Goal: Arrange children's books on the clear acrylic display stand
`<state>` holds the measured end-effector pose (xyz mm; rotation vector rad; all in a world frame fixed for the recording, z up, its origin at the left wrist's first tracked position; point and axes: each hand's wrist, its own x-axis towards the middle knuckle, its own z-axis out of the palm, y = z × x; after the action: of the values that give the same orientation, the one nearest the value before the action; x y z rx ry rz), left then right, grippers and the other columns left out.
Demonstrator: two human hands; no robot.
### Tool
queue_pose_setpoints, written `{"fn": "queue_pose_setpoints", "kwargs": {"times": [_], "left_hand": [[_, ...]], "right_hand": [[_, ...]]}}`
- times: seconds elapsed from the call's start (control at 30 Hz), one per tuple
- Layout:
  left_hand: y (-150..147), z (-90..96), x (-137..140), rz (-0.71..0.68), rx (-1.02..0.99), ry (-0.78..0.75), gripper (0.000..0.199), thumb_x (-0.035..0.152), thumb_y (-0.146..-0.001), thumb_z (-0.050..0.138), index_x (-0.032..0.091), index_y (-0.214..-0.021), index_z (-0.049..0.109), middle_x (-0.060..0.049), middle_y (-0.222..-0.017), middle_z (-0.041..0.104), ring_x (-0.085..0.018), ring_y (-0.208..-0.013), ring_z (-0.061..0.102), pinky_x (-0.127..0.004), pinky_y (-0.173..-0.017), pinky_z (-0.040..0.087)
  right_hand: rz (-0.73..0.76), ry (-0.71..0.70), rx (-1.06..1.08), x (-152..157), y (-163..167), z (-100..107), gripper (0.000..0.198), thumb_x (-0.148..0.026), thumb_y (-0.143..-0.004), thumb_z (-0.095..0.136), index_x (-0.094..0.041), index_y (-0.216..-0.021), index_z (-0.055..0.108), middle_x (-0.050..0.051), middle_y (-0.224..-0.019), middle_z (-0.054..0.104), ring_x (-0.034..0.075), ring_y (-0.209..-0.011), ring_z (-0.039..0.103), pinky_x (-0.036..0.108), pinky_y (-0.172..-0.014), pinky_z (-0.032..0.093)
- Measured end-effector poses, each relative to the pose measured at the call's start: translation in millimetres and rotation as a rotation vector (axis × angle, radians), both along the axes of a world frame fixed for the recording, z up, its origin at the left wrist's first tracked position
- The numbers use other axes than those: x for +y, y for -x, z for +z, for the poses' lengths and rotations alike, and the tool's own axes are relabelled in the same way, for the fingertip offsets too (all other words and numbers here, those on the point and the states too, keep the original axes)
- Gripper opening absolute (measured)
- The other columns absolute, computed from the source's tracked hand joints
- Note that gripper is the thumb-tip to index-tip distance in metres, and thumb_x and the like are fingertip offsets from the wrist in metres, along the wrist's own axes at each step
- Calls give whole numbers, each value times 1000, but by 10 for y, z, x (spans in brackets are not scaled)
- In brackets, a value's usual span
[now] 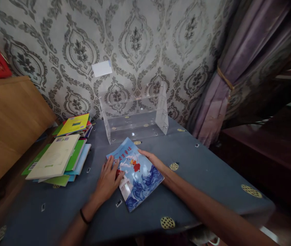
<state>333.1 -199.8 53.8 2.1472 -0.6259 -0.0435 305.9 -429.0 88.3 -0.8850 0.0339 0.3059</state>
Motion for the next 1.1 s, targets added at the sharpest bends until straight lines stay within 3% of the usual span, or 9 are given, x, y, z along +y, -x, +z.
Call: {"fn": "queue_pose_setpoints", "kwargs": {"times": [0.2, 0.37, 0.43, 0.5, 0.63, 0.73, 0.83, 0.97, 1.1], "left_hand": [[-20, 5, -10, -23, 30, 62, 54, 48, -84, 69, 23, -132, 64, -12, -163, 37, -32, -155, 22, -51, -126, 15], [-81, 39, 10, 117, 95, 212, 68, 42, -82, 74, 20, -142, 53, -14, -169, 19, -33, -157, 12, -50, -126, 14], [-141, 60, 4, 181, 204, 406, 74, 41, -79, 78, 21, -144, 48, -15, -165, 29, -33, -155, 20, -48, -125, 21], [-200, 81, -19, 218, 376, 646, 79, 41, -77, 80, 24, -145, 44, -14, -153, 50, -32, -147, 38, -45, -120, 34], [-229, 130, -118, 236, 665, 941, 77, 46, -74, 84, 21, -137, 50, -10, -118, 73, -29, -115, 68, -43, -101, 53], [-177, 174, -211, 172, 754, 965, 63, 45, -71, 86, 16, -121, 62, -11, -109, 77, -30, -107, 71, -45, -100, 54], [-132, 200, -281, 102, 770, 971, 60, 43, -71, 87, 16, -119, 64, -11, -107, 77, -31, -107, 71, -46, -101, 53], [-119, 185, -308, 113, 764, 952, 60, 44, -68, 88, 15, -116, 66, -11, -107, 77, -31, -107, 71, -46, -101, 53], [-62, 201, -292, 92, 740, 910, 58, 46, -70, 86, 16, -115, 64, -9, -109, 76, -28, -104, 71, -40, -98, 54]], "right_hand": [[-86, 178, -101, -63, -367, -89, 54, -26, -69, 80, -24, -121, 67, 2, -94, 80, 22, -83, 76, 36, -81, 58], [-162, 168, -39, -121, -377, -265, 53, -25, -67, 83, -22, -117, 67, 2, -94, 80, 22, -78, 76, 33, -75, 59], [-162, 116, -28, -108, -306, -261, 56, -26, -67, 84, -22, -120, 65, 4, -99, 79, 23, -83, 77, 36, -79, 59], [-174, 82, -29, -71, -245, -221, 58, -27, -68, 84, -23, -122, 64, 5, -103, 79, 25, -88, 77, 38, -81, 59], [-219, 99, -51, -1, -207, -147, 56, -32, -69, 85, -25, -121, 64, 5, -105, 79, 25, -89, 76, 37, -79, 60], [-249, 171, -51, -27, -244, -132, 49, -39, -68, 87, -23, -110, 68, 3, -88, 79, 20, -70, 74, 31, -66, 57], [-307, 266, -31, -93, -311, -134, 42, -50, -68, 86, -21, -92, 69, -1, -66, 71, 15, -53, 64, 26, -53, 51], [-388, 317, -2, -127, -363, -173, 46, -62, -67, 82, -21, -74, 63, -4, -54, 60, 14, -47, 56, 27, -49, 46], [-474, 380, -31, -122, -324, -221, 48, -66, -66, 80, -22, -71, 61, -6, -53, 56, 13, -47, 52, 25, -48, 42]]}}
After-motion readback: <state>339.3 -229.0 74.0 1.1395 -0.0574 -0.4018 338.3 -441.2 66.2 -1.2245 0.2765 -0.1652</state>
